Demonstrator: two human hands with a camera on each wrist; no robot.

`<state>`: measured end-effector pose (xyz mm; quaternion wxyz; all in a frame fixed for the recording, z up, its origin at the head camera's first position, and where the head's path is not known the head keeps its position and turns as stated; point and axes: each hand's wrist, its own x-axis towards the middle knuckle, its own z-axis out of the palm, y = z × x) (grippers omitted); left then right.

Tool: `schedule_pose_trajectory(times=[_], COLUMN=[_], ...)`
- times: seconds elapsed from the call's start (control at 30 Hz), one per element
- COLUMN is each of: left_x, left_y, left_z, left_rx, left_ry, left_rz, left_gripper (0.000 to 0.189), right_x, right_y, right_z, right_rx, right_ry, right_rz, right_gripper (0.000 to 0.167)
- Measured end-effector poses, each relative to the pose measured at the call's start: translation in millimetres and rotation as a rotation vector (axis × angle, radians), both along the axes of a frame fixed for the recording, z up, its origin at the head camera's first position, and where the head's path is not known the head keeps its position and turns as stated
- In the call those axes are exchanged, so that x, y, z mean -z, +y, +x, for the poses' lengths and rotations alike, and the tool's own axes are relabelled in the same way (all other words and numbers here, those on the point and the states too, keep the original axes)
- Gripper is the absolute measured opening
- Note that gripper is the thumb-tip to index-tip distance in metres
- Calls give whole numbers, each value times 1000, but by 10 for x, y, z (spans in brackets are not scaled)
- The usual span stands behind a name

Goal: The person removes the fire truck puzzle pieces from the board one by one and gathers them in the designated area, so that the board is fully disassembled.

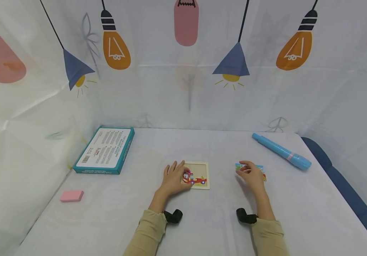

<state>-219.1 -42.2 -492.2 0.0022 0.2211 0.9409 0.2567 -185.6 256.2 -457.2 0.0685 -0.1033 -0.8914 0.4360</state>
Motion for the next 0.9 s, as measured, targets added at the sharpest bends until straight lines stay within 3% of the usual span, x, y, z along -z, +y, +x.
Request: schedule_pose_trajectory(times=[0.3,0.57,0.73,0.9], left_x=[-7,18,13,-11], left_y=[-4,-5,-6,-8], left_z=[4,-15,-17,-15], left_rx=[6,-18,-47,-67], left_ry=[1,-13,-30,-30], left_rz=[-9,7,-24,-66], left_gripper=[54,75,87,93], right_x=[22,47,54,33], right_y=[-383,-734,-1000,-1241], right_z=[-141,-223,-236,-270], right_rx=[-21,-65,-153,-313], right_ry=[-30,0,-22,-6], right_rz=[-50,-99,-66,28], right_gripper=[38,35,34,31])
